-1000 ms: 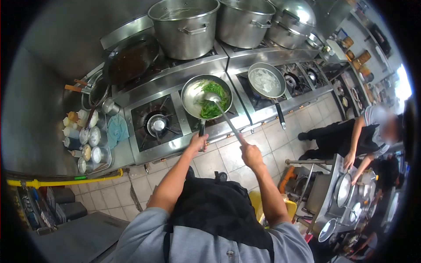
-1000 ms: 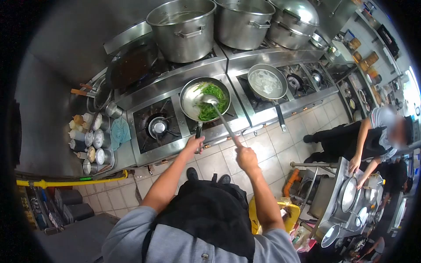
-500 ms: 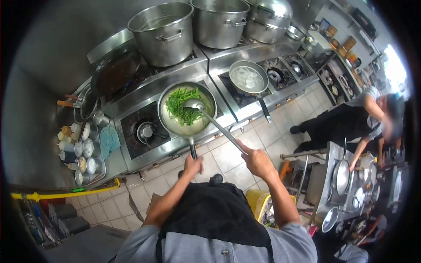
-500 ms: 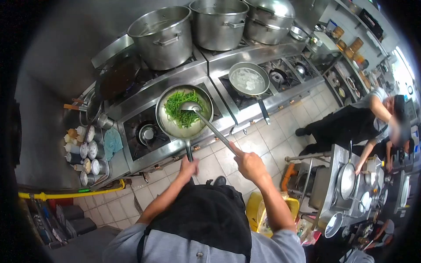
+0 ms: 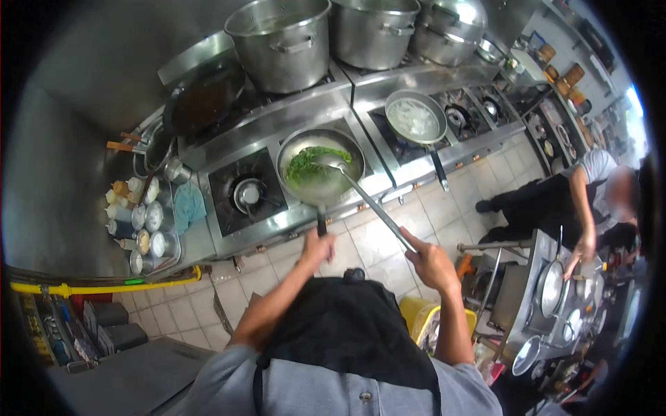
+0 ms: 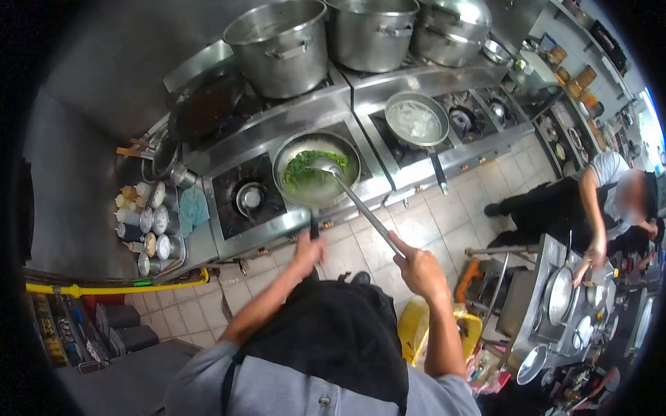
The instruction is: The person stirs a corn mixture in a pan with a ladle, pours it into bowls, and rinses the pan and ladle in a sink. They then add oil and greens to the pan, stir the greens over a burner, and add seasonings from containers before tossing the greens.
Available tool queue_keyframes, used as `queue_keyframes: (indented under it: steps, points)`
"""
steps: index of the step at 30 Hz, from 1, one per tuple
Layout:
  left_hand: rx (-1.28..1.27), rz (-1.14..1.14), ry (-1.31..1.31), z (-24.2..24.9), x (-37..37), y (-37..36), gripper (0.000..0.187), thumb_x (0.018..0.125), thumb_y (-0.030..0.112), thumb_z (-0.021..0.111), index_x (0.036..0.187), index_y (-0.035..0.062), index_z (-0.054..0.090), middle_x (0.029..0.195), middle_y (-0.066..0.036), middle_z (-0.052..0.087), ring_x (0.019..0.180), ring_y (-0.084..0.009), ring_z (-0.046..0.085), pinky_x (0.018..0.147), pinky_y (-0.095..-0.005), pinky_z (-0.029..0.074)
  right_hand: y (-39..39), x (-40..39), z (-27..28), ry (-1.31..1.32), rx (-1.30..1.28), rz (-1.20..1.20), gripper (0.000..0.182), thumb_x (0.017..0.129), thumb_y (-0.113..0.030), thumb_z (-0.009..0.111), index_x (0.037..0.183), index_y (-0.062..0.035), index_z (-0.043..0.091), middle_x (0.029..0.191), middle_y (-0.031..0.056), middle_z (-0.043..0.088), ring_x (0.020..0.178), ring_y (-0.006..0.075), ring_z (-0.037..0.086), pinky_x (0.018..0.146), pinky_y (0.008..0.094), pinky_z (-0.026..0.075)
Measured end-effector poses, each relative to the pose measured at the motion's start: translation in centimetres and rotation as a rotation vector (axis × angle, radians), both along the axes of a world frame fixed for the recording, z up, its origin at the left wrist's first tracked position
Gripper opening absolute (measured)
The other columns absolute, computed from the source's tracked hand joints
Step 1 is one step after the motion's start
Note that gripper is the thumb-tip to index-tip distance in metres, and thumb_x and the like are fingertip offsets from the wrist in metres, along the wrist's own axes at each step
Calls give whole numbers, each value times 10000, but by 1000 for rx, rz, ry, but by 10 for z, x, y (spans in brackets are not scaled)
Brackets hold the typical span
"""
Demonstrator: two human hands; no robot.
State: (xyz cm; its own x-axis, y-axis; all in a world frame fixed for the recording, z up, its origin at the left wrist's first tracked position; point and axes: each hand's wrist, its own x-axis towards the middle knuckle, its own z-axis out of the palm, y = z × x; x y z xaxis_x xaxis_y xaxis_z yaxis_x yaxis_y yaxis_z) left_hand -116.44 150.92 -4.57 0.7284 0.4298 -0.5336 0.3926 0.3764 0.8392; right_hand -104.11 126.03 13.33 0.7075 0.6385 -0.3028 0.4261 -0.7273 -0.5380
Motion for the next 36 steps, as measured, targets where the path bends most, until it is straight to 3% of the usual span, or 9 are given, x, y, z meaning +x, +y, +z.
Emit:
queue_keyframes:
  steps: [4,7,9,13,17,19,23,28,36]
  points:
    - [-94,70,-149,26,46,29,117,870,98,607,860,18,522,562,-65,518,387,-188,516,339,-330,391,19,4,-16,-26,-53,4,556,914,-148,579,1445,-274,470,844,277,665,846,439,649,790,520,496]
    - [74,-1,-111,-31,-3,-15,132,884,83,603,853,17,493,576,-73,518,397,-186,525,342,-328,400,27,5,2,-74,-119,-17,557,925,-169,578,1456,-286,455,825,267,668,836,441,649,799,516,500]
    - [33,52,-38,-27,-20,-29,138,892,72,598,856,22,475,565,-79,515,403,-188,533,342,-328,406,6,6,22,-58,-78,-21,564,925,-182,581,1460,-303,448,821,266,665,824,441,647,800,516,495]
    - [-146,-6,-119,-44,28,27,164,878,106,631,912,36,486,588,-69,513,429,-183,525,367,-343,411,2,13,42,-15,-22,-67,576,921,-161,569,1468,-283,438,768,273,637,781,442,640,758,510,485]
    - [-216,-22,-22,-42,50,53,173,874,128,651,909,41,506,654,-62,523,459,-179,521,375,-334,399,66,23,-71,-71,97,-48,607,913,-119,537,1496,-196,385,764,260,654,760,412,662,757,517,509]
    - [-218,-27,40,-44,44,58,198,873,142,669,944,48,510,706,-55,524,475,-179,517,368,-326,386,84,5,-87,-64,-175,45,634,912,-124,544,1511,-218,357,798,231,681,773,406,676,772,515,529]
    - [-229,-84,107,-43,43,64,209,904,178,664,985,82,497,720,-24,506,493,-161,510,377,-327,382,45,15,-54,-30,-253,110,632,916,-128,551,1509,-225,357,884,238,694,851,411,679,796,520,529]
    - [-242,-75,125,-39,47,61,235,899,159,657,1006,96,458,723,-28,482,496,-166,512,375,-327,378,120,24,-131,-72,-50,61,644,900,-112,553,1508,-157,346,871,263,677,816,449,657,766,530,516]
    - [-185,-83,176,-36,49,60,283,881,154,689,996,114,434,736,-27,490,505,-163,519,367,-329,366,76,38,-77,-31,-207,161,678,891,-109,565,1520,-137,315,928,273,677,880,434,660,798,534,511]
